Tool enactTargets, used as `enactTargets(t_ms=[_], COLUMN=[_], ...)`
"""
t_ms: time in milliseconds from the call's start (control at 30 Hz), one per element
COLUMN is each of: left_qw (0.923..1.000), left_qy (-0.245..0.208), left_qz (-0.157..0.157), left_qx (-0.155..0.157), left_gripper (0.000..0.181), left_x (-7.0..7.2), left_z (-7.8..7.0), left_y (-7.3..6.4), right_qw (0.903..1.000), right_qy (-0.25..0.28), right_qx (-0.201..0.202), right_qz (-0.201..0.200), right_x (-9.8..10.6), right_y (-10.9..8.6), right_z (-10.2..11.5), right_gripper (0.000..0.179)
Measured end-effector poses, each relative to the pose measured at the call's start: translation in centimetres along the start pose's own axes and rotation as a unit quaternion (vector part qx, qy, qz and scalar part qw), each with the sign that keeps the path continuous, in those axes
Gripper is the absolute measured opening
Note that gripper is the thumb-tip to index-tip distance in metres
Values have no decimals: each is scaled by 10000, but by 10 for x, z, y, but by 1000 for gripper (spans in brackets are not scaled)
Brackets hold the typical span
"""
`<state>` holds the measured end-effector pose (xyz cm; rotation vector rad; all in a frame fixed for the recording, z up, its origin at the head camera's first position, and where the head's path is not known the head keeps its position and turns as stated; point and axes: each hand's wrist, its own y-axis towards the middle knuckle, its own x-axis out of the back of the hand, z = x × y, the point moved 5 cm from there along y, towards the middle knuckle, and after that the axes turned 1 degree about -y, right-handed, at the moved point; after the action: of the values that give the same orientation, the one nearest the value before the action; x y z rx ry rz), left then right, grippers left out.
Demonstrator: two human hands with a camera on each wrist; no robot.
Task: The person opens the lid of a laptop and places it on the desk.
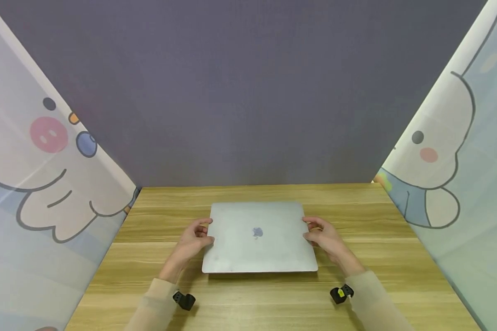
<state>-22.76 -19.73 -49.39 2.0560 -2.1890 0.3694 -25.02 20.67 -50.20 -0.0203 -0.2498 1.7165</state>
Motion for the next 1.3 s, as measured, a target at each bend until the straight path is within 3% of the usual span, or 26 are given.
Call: enactTargets(t_ms=[400,700,1000,1300], left_qw=[10000,9998,9994,9984], left_qy=[19,201,307,548], left_qz=[11,-57,-49,-45], left_qx=[-25,-39,163,105], left_gripper=[58,57,58,58], left_x=[-16,-22,-26,-28], left_z=[6,15,20,24], left_y=[2,6,11,18], right_qw=[9995,9994,9973,9953], right_qy=[-279,-302,-666,-886], right_qx=[33,-32,-34,-86], right_qz=[-126,-180,-310,-392], right_x=[9,11,10,7], right_y=[-4,0,7,10], right_z=[-7,-18,-24,-23], right_gripper=[55,55,54,56])
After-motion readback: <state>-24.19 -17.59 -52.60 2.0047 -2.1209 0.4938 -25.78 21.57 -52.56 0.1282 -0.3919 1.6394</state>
